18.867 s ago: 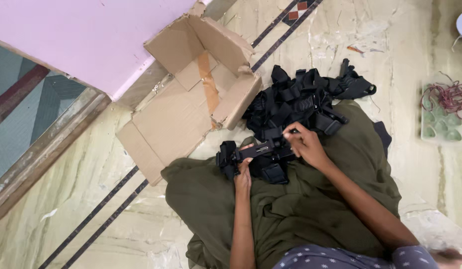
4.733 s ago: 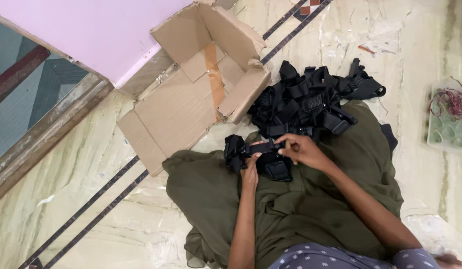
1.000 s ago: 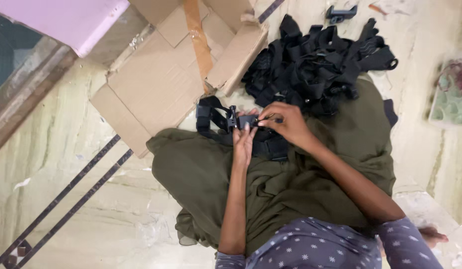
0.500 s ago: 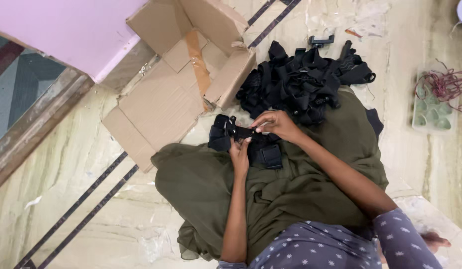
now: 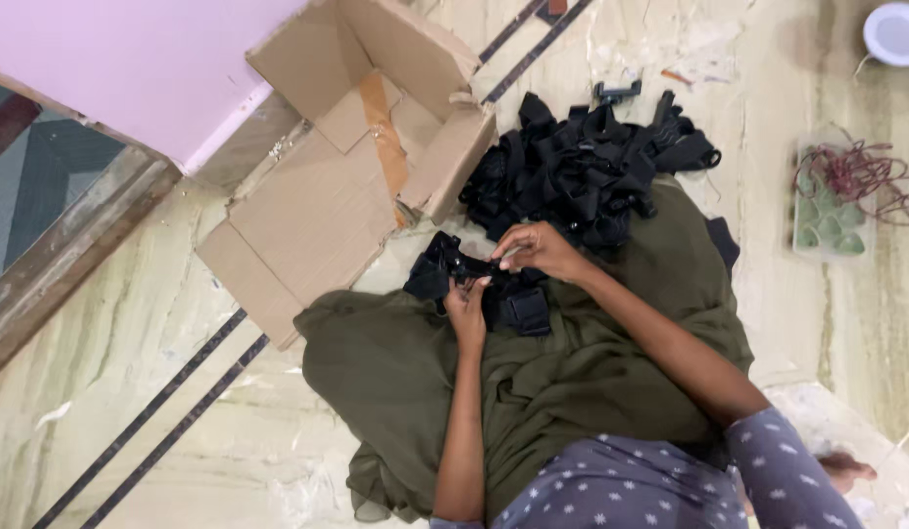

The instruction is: The person sits on the floor and assembles black camera mounts by hand, using a small metal tool to tighten screws. They handle multiple mounts, placing some into a cardboard box and others on the floor.

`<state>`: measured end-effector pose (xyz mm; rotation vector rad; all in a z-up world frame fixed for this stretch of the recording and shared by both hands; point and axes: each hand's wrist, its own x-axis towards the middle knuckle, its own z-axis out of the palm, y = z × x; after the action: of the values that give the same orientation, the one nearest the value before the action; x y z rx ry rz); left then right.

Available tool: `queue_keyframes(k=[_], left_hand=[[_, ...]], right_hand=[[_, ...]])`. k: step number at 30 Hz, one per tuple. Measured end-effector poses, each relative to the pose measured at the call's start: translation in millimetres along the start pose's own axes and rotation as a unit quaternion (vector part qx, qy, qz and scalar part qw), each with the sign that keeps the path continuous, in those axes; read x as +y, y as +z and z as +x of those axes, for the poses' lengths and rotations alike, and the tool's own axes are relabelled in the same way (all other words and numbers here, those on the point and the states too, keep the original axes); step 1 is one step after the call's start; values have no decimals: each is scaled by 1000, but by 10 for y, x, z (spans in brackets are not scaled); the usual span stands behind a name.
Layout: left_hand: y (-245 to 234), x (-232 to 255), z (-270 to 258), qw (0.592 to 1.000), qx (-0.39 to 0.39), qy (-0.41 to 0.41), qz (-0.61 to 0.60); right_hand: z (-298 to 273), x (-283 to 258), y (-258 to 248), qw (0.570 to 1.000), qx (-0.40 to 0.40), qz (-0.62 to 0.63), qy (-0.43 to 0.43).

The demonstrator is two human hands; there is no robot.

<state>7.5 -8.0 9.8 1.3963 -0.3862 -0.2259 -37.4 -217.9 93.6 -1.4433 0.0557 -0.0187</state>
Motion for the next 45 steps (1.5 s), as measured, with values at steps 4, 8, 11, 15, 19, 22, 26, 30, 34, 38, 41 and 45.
queue_keyframes(k=[4,8,11,15,19,22,26,30,34,38,41,45], left_hand=[[4,-82,15,999,13,-44,24],[12,-27,11,999,13,-42,10],[-8,-15,5,998,17,-57,22],[-21,-80,1,999,26,-41,25],[-39,-141,-6,996,31,-82,1],[-21,-239,-61,991,27,-106,-72],[-8,-263,-42,999,16,2,-28],[26,-15,-77,990,24,-114,-85],[23,-93,-76,987,27,-145,-58],[-57,-282,-72,998,2,-47,31],[-15,-303,-34,999,7,-41,19],[35,33,-30,980,13,-138,-141]], right_hand=[[-14,-138,68,998,-4,-40,-56],[-39,-250,136,987,10,-153,-42],[-48,-250,136,989,2,-140,-49],[-32,-237,97,981,-19,-174,-81],[-29,-289,92,965,-14,-245,-97],[-49,-328,80,977,2,-212,-31],[-23,-280,91,973,16,-225,-38],[19,-213,47,970,2,-242,-30],[26,-171,15,973,-10,-228,-34],[39,-114,-9,986,-18,-157,-43],[25,-129,-78,994,-9,-110,-18],[-10,-139,-238,995,48,-73,-41]])
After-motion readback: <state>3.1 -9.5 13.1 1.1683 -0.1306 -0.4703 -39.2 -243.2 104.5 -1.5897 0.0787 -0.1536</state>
